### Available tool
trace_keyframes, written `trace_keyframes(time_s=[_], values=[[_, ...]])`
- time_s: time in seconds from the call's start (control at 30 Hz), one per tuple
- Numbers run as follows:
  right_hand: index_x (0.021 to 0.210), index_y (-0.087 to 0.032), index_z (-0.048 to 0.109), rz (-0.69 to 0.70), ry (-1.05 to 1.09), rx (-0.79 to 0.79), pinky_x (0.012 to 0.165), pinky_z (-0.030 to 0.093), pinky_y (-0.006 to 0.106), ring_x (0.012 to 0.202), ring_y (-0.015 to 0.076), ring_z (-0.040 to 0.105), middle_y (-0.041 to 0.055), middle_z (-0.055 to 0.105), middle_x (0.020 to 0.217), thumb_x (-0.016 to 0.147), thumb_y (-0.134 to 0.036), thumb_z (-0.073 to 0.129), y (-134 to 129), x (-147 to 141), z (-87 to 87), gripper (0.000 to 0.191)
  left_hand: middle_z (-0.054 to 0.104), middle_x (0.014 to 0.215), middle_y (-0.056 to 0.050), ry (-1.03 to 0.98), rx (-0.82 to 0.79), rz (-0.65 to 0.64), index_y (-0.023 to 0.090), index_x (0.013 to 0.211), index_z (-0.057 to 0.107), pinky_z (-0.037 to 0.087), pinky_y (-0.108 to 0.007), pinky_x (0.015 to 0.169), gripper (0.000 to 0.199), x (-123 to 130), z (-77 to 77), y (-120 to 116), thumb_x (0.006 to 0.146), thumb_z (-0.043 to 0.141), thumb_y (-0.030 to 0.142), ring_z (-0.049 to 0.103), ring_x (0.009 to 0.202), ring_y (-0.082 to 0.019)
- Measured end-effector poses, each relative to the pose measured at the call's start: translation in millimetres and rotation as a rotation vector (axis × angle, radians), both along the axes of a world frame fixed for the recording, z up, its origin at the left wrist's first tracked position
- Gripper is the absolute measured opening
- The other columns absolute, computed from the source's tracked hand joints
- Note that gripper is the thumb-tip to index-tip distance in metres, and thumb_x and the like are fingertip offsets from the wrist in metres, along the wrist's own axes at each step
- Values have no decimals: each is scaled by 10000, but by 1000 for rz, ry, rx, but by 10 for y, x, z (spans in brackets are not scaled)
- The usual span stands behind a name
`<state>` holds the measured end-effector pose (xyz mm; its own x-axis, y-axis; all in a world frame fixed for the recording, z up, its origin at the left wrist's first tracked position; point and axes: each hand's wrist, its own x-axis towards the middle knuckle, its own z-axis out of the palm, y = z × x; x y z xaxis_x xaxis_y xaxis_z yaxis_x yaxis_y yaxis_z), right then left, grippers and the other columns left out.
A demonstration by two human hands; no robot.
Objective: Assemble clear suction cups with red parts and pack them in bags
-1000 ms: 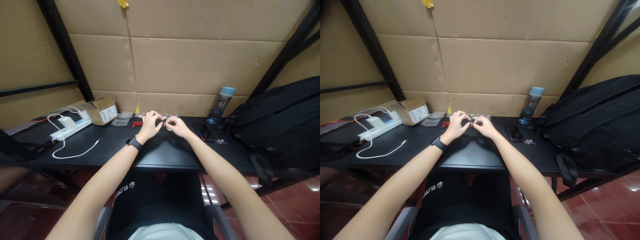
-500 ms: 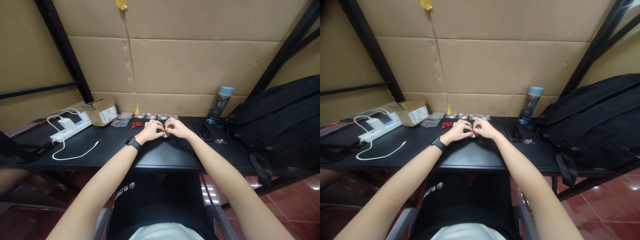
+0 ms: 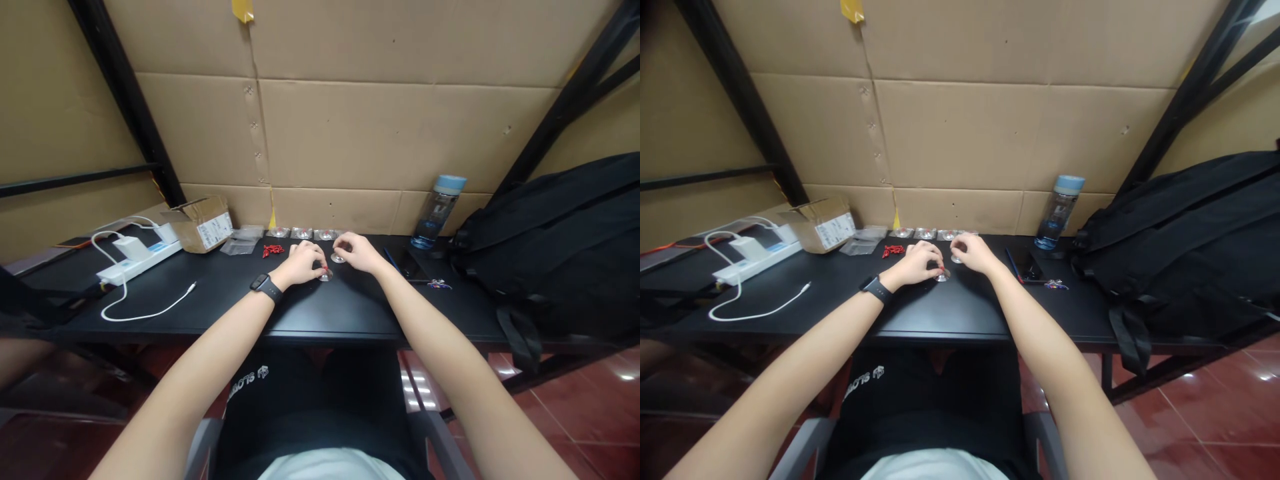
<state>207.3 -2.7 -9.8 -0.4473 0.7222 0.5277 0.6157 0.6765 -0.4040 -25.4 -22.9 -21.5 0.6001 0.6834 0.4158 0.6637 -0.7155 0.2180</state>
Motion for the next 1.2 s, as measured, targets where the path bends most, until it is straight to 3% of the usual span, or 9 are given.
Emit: trace_keyframes(time_s=[0.1, 0.23, 0.43, 0.67, 0.97, 1.2], values=[[1154, -208, 729, -209, -105, 20, 909, 479, 357, 987, 237, 641, 86, 721, 1085, 861, -149, 627, 71, 102, -61, 316, 716, 1086, -49, 59, 77, 25, 247, 860, 743, 347, -460, 953, 70, -26, 29, -20, 851, 687, 289, 522, 1169, -291], [1299, -318, 683, -281, -341, -60, 981, 407, 428, 1234, 297, 561, 62, 682, 1320, 927, -206, 572, 74, 90, -117, 404, 721, 1046, -68, 152, 178, 55, 234, 899, 729, 327, -470, 951, 110, -51, 77, -76, 875, 622, 230, 518, 1144, -296], [1032, -268, 785, -314, -527, -60, 917, 286, 434, 1075, 282, 597, 84, 752, 1070, 930, -155, 536, -2, -62, -53, 292, 731, 997, -79, 253, 269, -5, 247, 903, 749, 312, -468, 949, 173, -40, 113, -125, 907, 582, 198, 521, 1113, -285], [919, -217, 794, -354, -559, -32, 857, 224, 411, 985, 259, 578, 101, 736, 940, 900, -82, 552, -9, -114, -22, 278, 737, 1032, -89, 274, 292, 33, 227, 814, 752, 315, -469, 942, 151, -62, 131, -105, 895, 634, 178, 520, 1128, -293], [839, -177, 749, -405, -549, 3, 833, 212, 402, 962, 266, 557, 106, 724, 932, 938, -134, 584, 20, -114, -40, 198, 721, 1048, -123, 319, 359, 199, 205, 786, 762, 317, -515, 945, 177, -108, 127, -72, 916, 646, 236, 502, 1155, -330], [800, -168, 733, -427, -578, 20, 822, 202, 404, 957, 259, 539, 115, 716, 929, 933, -99, 537, 43, -108, -26, 247, 726, 1037, -80, 304, 300, 136, 243, 766, 760, 288, -510, 978, 158, -249, 150, -33, 898, 675, 231, 494, 1151, -303]])
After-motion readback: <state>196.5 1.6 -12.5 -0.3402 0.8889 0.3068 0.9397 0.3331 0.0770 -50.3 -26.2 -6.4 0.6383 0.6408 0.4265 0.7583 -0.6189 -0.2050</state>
